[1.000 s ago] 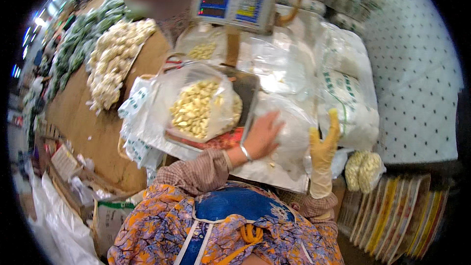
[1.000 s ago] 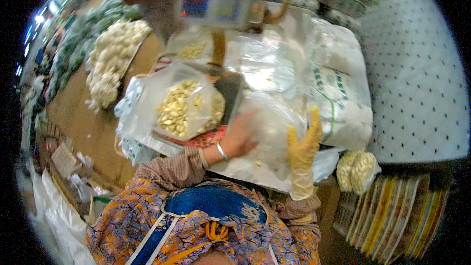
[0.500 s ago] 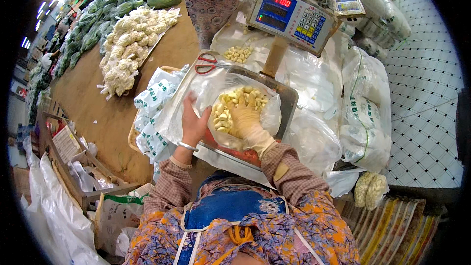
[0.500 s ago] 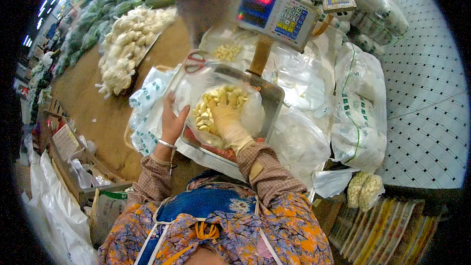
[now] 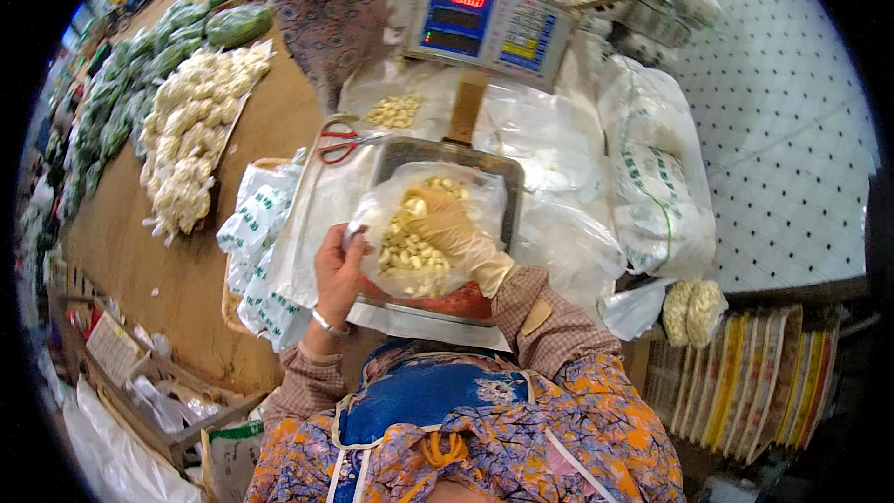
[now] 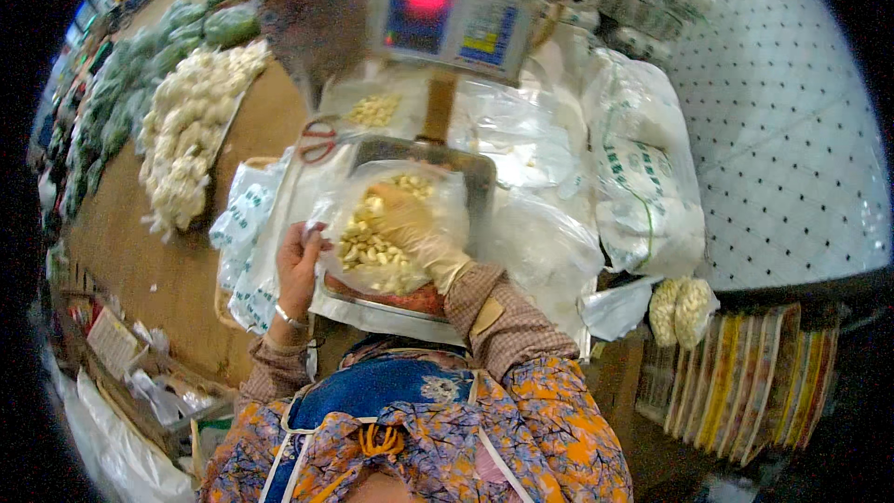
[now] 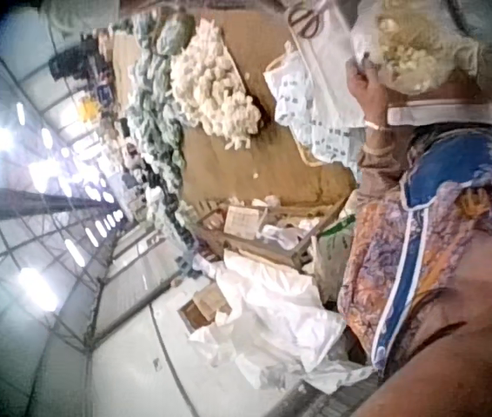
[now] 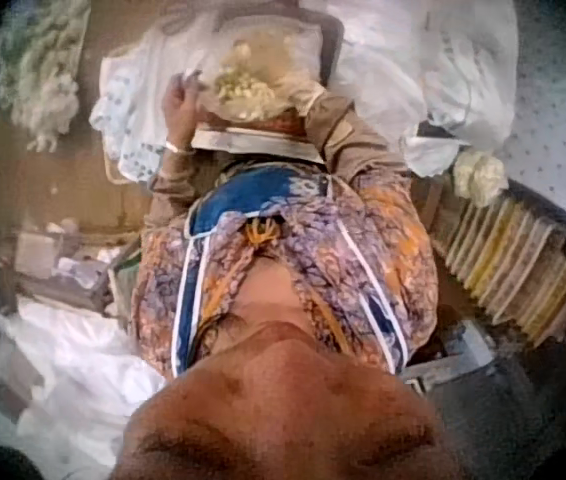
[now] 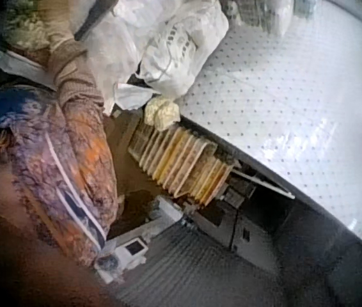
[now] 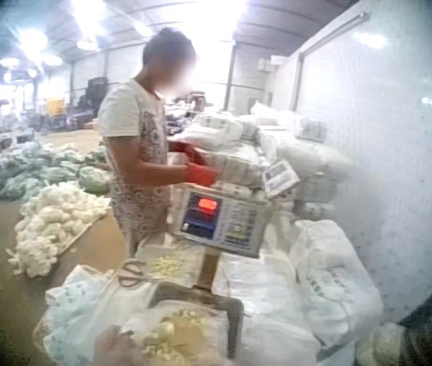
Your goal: The person fills plastic bags with peeled garlic cloves from a tray, weighs each bag on a digital scale, and uses scissors to trim the bags.
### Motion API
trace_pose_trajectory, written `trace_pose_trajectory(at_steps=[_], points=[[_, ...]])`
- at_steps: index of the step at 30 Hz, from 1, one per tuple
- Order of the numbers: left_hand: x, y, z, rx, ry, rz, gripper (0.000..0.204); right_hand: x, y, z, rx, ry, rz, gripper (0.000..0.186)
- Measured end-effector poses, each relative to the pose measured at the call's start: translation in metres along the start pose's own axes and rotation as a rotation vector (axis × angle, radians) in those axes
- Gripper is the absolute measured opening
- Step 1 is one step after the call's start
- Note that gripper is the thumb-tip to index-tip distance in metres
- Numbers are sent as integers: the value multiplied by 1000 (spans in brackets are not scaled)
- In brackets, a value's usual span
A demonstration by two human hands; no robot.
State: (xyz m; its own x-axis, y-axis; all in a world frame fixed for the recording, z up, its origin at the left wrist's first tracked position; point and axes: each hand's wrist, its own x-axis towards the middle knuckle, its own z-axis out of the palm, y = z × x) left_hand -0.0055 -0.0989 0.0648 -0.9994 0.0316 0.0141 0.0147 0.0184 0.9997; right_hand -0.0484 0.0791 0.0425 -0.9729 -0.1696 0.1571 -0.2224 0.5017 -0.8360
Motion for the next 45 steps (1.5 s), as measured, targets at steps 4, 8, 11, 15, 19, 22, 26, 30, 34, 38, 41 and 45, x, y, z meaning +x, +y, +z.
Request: trace_pose_trajectory(at_steps=[4,8,11,15,19,22,26,30,34,38,41,45], points=[[-2,-5,-1,19,7,46,16,-28,-49,-34,585,77,130,23],[-5,-7,-1,30,21,62,17,-81,-51,-92,1006,42,421,23],[-9,-5,-4,98,44,83,17,-123,4,-103,1109,242,599,15],[-16,-1,0,184,84,116,17,-156,95,-102,1219,584,750,9],[-25,1,1,211,140,107,18,-172,224,-102,1436,511,614,14],[-22,-1,11,166,141,84,19,-182,328,-122,1556,307,432,13],[-28,-5,15,151,168,132,20,-161,334,-139,912,528,742,26],[-37,-9,4,294,258,155,28,-130,209,-130,285,443,1003,25],[-9,-7,22,402,228,210,31,-156,215,-137,-483,357,266,24],[5,3,0,158,191,175,17,-123,64,-97,-68,544,-59,54],[15,16,3,50,22,197,10,-77,-22,-92,-573,444,-259,61],[24,36,9,-279,-153,147,2,-42,-4,-75,-612,136,-120,46]])
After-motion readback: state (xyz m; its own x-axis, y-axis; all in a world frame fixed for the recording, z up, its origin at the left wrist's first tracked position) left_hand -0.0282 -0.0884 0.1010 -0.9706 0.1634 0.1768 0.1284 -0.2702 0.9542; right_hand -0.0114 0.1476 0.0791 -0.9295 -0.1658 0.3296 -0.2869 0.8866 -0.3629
